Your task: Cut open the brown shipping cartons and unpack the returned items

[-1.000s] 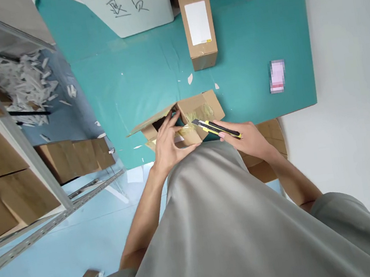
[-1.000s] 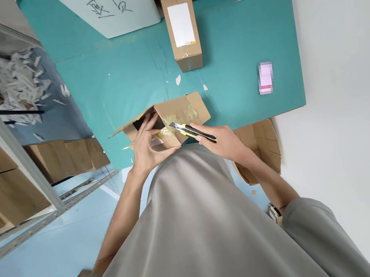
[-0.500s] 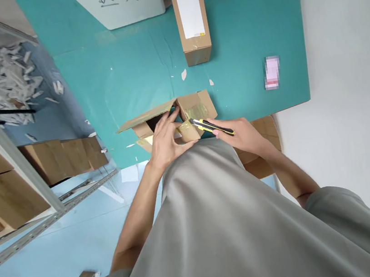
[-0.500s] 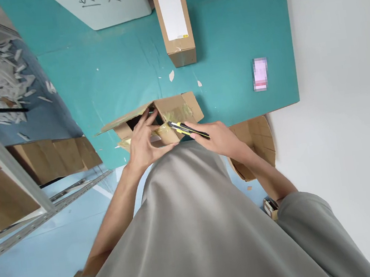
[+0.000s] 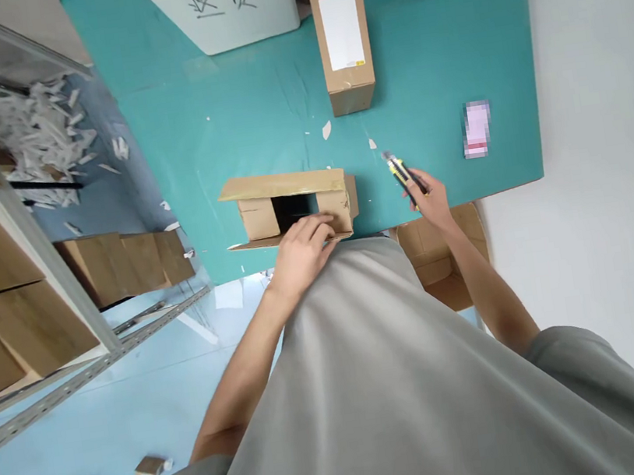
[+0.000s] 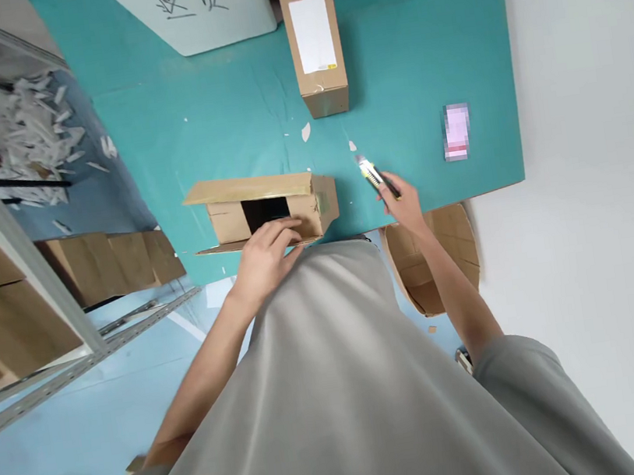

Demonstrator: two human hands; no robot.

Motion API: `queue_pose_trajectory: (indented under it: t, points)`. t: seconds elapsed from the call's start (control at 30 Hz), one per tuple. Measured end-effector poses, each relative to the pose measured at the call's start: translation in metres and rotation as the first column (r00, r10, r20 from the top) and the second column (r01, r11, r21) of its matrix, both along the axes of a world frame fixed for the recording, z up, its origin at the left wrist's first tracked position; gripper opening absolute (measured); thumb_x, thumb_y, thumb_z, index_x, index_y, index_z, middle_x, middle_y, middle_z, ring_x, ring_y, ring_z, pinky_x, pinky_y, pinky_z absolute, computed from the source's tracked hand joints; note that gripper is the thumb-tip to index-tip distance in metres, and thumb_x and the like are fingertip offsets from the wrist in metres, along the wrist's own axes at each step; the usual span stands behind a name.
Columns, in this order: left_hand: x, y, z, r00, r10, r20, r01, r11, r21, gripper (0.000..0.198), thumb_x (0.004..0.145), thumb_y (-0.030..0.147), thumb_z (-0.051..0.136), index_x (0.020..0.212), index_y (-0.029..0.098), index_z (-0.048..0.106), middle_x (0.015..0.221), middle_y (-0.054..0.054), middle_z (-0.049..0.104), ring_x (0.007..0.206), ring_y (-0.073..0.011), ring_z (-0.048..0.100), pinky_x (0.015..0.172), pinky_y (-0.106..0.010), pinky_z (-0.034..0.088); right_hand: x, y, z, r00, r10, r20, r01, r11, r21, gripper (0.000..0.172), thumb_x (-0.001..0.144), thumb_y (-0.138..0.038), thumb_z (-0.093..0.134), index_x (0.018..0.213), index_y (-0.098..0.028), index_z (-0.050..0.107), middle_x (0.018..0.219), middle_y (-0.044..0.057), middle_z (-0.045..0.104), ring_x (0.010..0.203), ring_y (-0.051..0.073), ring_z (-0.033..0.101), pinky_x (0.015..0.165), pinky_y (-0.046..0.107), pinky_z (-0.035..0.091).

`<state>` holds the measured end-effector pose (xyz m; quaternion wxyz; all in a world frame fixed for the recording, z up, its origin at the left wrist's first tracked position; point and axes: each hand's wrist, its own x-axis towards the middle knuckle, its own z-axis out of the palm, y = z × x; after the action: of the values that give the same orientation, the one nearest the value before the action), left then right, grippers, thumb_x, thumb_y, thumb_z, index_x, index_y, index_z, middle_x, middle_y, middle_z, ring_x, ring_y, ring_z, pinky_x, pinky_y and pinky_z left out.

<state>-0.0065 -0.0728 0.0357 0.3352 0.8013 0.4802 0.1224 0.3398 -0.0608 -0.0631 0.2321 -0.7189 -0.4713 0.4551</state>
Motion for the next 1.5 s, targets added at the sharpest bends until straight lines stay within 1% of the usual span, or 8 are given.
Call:
queue_pose_trajectory:
  t: [0.13, 0.27, 0.6, 0.8, 1.0, 1.13, 1.27, 1.5]
  points:
    - [0.014, -0.005, -0.005, 0.995, -0.023, -0.096, 0.021, 1.0, -0.014, 0.025, 0.109, 0.011, 0.053, 0.108, 0.026, 0.074, 0.137, -0.012, 0.08, 0.133, -0.0335, 0.073, 0.112, -0.055, 0.06, 0.001, 0.012, -0.047, 0.918, -0.079, 0.388, 0.105, 0.994, -0.044, 0.078, 0.114, -0.057, 0.039, 0.17, -0.004, 0.048, 0.148, 0.031, 0.071, 0.14, 0.039, 0.07, 0.12, 0.057, 0.055]
    - [0.019, -0.005, -0.006, 0.998, -0.017, -0.063, 0.016, 1.0, -0.02, 0.031, 0.105, 0.006, 0.05, 0.11, 0.026, 0.074, 0.13, -0.011, 0.079, 0.131, -0.0306, 0.073, 0.124, -0.056, 0.054, -0.037, 0.013, -0.029, 0.958, 0.079, 0.276, -0.108, 0.99, 0.093, 0.087, 0.11, -0.064, 0.055, 0.179, -0.014, 0.036, 0.174, 0.028, 0.049, 0.164, 0.039, 0.049, 0.131, 0.058, 0.047]
    - [0.007, -0.007, -0.018, 0.889, 0.453, 0.064, -0.44, 0.885, -0.153, 0.028, 0.113, 0.03, 0.058, 0.137, 0.022, 0.069, 0.155, -0.02, 0.066, 0.146, -0.0342, 0.066, 0.121, -0.057, 0.057, -0.133, 0.066, 0.025, 0.979, 0.113, 0.172, -0.165, 0.931, 0.326, 0.066, 0.117, -0.076, 0.032, 0.127, -0.024, 0.073, 0.124, 0.014, 0.082, 0.116, 0.028, 0.078, 0.099, 0.038, 0.059]
    - [-0.029, 0.026, -0.049, 0.65, 0.704, -0.285, -0.723, 0.689, 0.054, 0.122, 0.084, 0.021, 0.093, 0.18, 0.008, 0.019, 0.188, -0.039, 0.006, 0.174, -0.0627, 0.012, 0.135, -0.081, 0.025, -0.151, 0.087, 0.027, 0.952, 0.033, 0.303, -0.121, 0.954, 0.273, 0.059, 0.118, -0.071, 0.038, 0.098, -0.025, 0.068, 0.095, 0.009, 0.081, 0.091, 0.027, 0.076, 0.085, 0.035, 0.052]
    - [-0.042, 0.025, -0.07, 0.589, 0.808, -0.003, -0.792, 0.576, -0.203, 0.104, 0.095, 0.029, 0.071, 0.179, -0.003, 0.019, 0.182, -0.038, 0.031, 0.172, -0.0523, 0.032, 0.141, -0.068, 0.028, -0.187, 0.069, 0.041, 0.872, 0.142, 0.468, -0.261, 0.944, 0.2, 0.05, 0.109, -0.058, 0.068, 0.139, -0.017, 0.067, 0.15, 0.025, 0.069, 0.114, 0.037, 0.076, 0.095, 0.046, 0.058]
    - [-0.04, 0.015, -0.065, 0.588, 0.763, 0.271, -0.721, 0.645, -0.252, 0.079, 0.108, 0.04, 0.054, 0.179, 0.011, 0.035, 0.184, -0.022, 0.04, 0.174, -0.0394, 0.035, 0.145, -0.057, 0.026, -0.197, 0.061, 0.044, 0.791, 0.194, 0.58, -0.346, 0.924, 0.162, 0.08, 0.1, -0.039, 0.08, 0.165, -0.005, 0.049, 0.177, 0.039, 0.037, 0.143, 0.05, 0.062, 0.112, 0.06, 0.055]
    - [-0.047, 0.01, -0.042, 0.619, 0.684, 0.386, -0.663, 0.719, -0.21, 0.06, 0.115, 0.039, 0.045, 0.172, 0.02, 0.05, 0.172, -0.015, 0.06, 0.161, -0.0333, 0.055, 0.139, -0.052, 0.039, -0.167, 0.07, 0.049, 0.86, 0.147, 0.489, -0.302, 0.918, 0.256, 0.061, 0.107, -0.023, 0.047, 0.166, -0.006, 0.048, 0.168, 0.033, 0.054, 0.141, 0.044, 0.066, 0.11, 0.058, 0.058]
    - [-0.074, 0.003, 0.003, 0.794, 0.504, 0.339, -0.545, 0.838, 0.032, 0.069, 0.111, 0.02, 0.04, 0.18, 0.025, 0.04, 0.179, -0.009, 0.053, 0.167, -0.0285, 0.049, 0.14, -0.05, 0.039, -0.108, 0.077, 0.026, 0.968, -0.236, -0.08, 0.249, 0.889, 0.386, 0.046, 0.106, -0.058, 0.057, 0.12, -0.017, 0.074, 0.111, 0.014, 0.082, 0.109, 0.032, 0.076, 0.106, 0.052, 0.063]
